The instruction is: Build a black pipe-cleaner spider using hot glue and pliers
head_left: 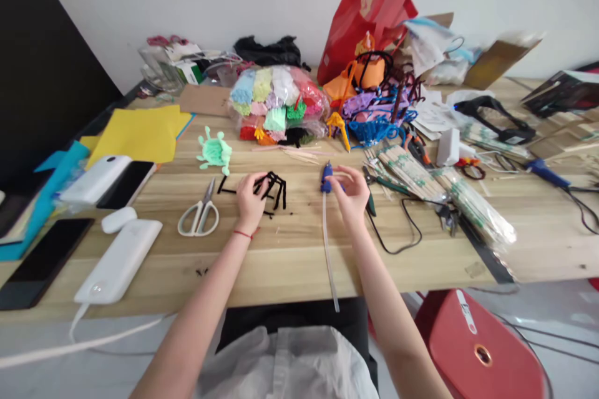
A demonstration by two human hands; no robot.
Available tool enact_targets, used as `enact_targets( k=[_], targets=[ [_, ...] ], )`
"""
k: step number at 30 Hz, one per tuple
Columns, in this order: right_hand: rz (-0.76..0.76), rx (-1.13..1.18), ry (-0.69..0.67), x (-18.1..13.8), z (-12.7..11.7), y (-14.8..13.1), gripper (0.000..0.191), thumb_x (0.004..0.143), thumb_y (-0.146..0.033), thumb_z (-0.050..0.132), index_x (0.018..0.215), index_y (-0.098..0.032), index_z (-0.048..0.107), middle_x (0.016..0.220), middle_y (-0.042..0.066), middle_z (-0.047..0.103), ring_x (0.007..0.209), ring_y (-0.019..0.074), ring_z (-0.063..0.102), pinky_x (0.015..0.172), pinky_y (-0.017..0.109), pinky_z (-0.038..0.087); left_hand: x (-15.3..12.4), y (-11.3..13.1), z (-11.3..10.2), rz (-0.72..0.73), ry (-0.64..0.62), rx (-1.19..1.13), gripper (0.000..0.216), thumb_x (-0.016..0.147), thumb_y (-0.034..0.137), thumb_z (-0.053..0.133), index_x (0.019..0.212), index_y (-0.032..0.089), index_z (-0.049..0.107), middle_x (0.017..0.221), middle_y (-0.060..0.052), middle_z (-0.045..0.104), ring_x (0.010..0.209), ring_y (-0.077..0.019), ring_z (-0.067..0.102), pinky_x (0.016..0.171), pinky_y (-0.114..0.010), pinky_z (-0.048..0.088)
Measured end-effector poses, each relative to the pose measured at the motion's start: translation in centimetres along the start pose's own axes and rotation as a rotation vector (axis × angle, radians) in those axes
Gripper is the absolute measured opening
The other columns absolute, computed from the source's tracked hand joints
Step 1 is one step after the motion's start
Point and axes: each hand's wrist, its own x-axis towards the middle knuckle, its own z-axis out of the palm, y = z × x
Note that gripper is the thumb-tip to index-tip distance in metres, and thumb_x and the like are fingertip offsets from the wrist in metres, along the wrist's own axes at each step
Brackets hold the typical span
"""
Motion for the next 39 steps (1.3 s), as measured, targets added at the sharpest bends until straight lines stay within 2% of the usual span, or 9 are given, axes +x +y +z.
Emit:
enact_targets(
  k=[4, 7, 11, 17, 24, 39],
  targets=[
    [-0.049, -0.073, 0.081, -2.7, -4.0, -0.7, 0.029, 0.078, -0.031, 0.066, 0.104, -0.025, 0.056, 0.101, 0.005, 0.062, 0.08, 0.0173, 0.066, 0.079, 0.036, 0.053, 0.0, -0.4, 0.5, -0.021, -0.008, -0.029, 0.017, 0.085, 0.021, 0.053, 0.098, 0.016, 0.062, 0.092, -0.007, 0.066, 0.087, -0.0176, 0.061, 0.083, -0.033, 0.046],
    [-0.07, -0.155, 0.111, -5.3, -7.1, -0.7, 0.03, 0.079, -0.029, 0.065, 0.106, -0.024, 0.055, 0.099, 0.005, 0.061, 0.08, 0.0173, 0.065, 0.076, 0.036, 0.054, 0.2, -0.7, 0.8, -0.052, 0.03, -0.074, 0.015, 0.084, 0.022, 0.054, 0.096, 0.016, 0.062, 0.092, -0.007, 0.066, 0.086, -0.0172, 0.061, 0.082, -0.032, 0.047],
    [-0.053, -0.238, 0.142, -7.3, -9.2, 0.0, 0.028, 0.079, -0.029, 0.064, 0.105, -0.024, 0.054, 0.097, 0.004, 0.06, 0.074, 0.0156, 0.064, 0.072, 0.036, 0.054, 0.4, -1.1, 1.1, -0.097, 0.077, -0.157, 0.014, 0.081, 0.021, 0.057, 0.093, 0.016, 0.062, 0.09, -0.006, 0.067, 0.083, -0.0165, 0.062, 0.079, -0.029, 0.049],
    [-0.015, -0.307, 0.086, -7.9, -9.2, 0.4, 0.026, 0.08, -0.026, 0.061, 0.105, -0.023, 0.055, 0.094, 0.004, 0.062, 0.071, 0.0156, 0.064, 0.074, 0.036, 0.052, 0.4, -2.0, 1.3, -0.209, 0.108, -0.266, 0.015, 0.077, 0.021, 0.061, 0.092, 0.016, 0.062, 0.091, -0.007, 0.067, 0.086, -0.0172, 0.063, 0.079, -0.03, 0.05],
    [0.036, -0.309, 0.156, -8.4, -9.6, 0.8, 0.026, 0.079, -0.029, 0.061, 0.103, -0.021, 0.055, 0.092, 0.006, 0.063, 0.07, 0.0173, 0.064, 0.071, 0.037, 0.052, 0.4, -2.6, 1.3, -0.332, 0.136, -0.312, 0.016, 0.075, 0.023, 0.063, 0.089, 0.015, 0.063, 0.089, -0.008, 0.068, 0.084, -0.0173, 0.064, 0.077, -0.03, 0.052],
    [0.082, -0.257, 0.181, -8.1, -9.7, 1.4, 0.027, 0.078, -0.029, 0.062, 0.103, -0.021, 0.056, 0.091, 0.006, 0.063, 0.07, 0.0176, 0.064, 0.07, 0.037, 0.052, 0.5, -2.6, 1.2, -0.422, 0.11, -0.331, 0.016, 0.073, 0.022, 0.064, 0.087, 0.016, 0.063, 0.088, -0.008, 0.069, 0.083, -0.018, 0.065, 0.075, -0.03, 0.052]
  ],
)
